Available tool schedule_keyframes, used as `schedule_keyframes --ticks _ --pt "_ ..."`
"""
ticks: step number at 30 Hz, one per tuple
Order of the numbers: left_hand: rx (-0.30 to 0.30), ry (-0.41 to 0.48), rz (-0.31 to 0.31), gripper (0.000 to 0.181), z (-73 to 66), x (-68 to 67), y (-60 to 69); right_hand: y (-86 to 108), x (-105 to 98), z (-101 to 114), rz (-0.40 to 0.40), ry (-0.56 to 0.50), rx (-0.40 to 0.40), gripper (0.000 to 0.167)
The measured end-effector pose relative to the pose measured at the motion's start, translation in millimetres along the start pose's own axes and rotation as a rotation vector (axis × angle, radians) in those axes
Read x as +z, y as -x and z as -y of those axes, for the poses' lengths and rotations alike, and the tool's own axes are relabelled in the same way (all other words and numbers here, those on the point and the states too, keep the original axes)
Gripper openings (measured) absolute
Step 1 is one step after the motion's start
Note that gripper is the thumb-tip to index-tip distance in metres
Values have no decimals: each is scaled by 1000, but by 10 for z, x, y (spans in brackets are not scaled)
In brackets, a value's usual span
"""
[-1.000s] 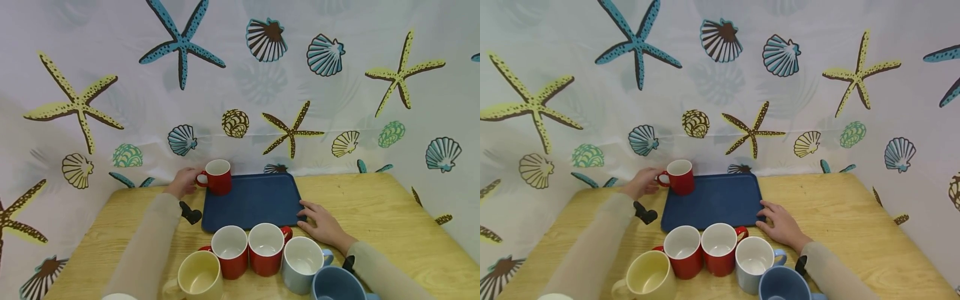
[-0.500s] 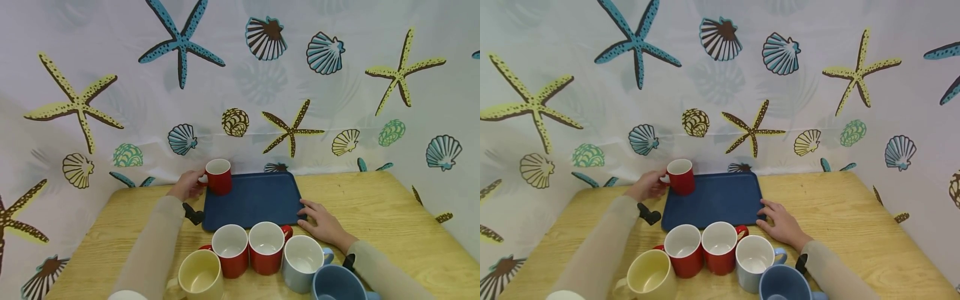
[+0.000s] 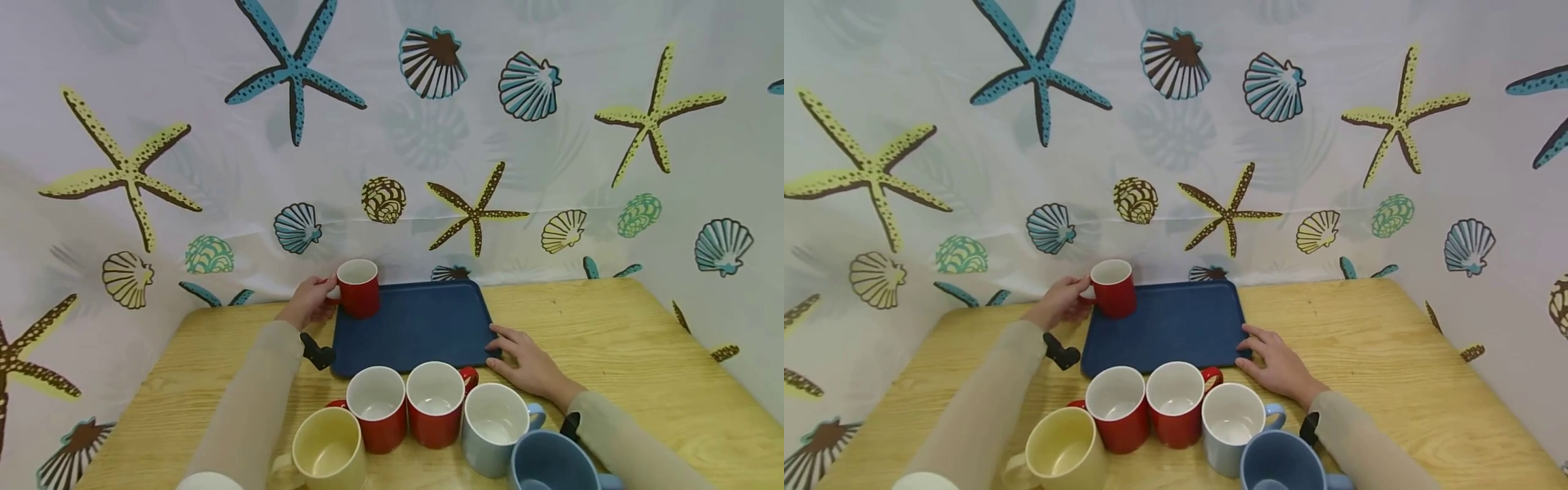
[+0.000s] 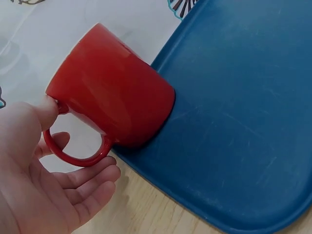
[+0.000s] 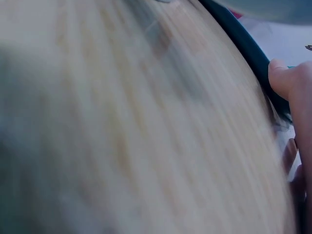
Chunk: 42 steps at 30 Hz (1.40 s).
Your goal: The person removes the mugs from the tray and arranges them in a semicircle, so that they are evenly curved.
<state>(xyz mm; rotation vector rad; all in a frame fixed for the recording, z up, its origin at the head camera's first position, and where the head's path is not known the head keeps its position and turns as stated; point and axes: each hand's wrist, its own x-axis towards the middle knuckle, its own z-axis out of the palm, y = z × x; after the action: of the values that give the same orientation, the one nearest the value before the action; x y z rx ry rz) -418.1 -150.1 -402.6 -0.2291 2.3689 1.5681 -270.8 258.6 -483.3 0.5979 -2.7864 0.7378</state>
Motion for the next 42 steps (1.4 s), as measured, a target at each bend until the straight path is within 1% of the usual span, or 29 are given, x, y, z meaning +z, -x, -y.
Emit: schedule_keyframes --ticks 4,7,12,15,18,21,24,29,32,35,39,42 --pt "5 -3 4 63 -34 2 -21 -16 -6 2 9 10 -3 26" --pt "22 2 32 70 -55 -5 -30 -19 -13 -1 13 14 -1 27" --pt "-3 -12 61 77 -58 -7 -19 -19 -30 8 18 13 3 28" --pt "-30 0 62 73 -37 7 11 -18 -33 16 19 13 1 27" --pt "-44 45 68 67 2 5 44 -13 -31 31 23 11 3 27" --pt "-56 92 66 60 52 -1 49 -4 -24 44 28 9 6 27" --pt "-41 143 69 53 98 0 63 5 -13 41 28 7 9 27" --pt "-21 252 85 44 142 22 147 22 13 16 23 -4 3 28" --pt "-29 309 89 43 157 20 189 30 21 6 21 -7 -3 29" --pt "-42 360 86 46 161 8 206 39 18 5 23 -11 -3 29" --pt "-38 411 91 50 167 -31 215 34 15 1 23 -16 0 29" --pt "-31 432 99 50 182 -77 230 12 21 -8 22 -12 -7 30"
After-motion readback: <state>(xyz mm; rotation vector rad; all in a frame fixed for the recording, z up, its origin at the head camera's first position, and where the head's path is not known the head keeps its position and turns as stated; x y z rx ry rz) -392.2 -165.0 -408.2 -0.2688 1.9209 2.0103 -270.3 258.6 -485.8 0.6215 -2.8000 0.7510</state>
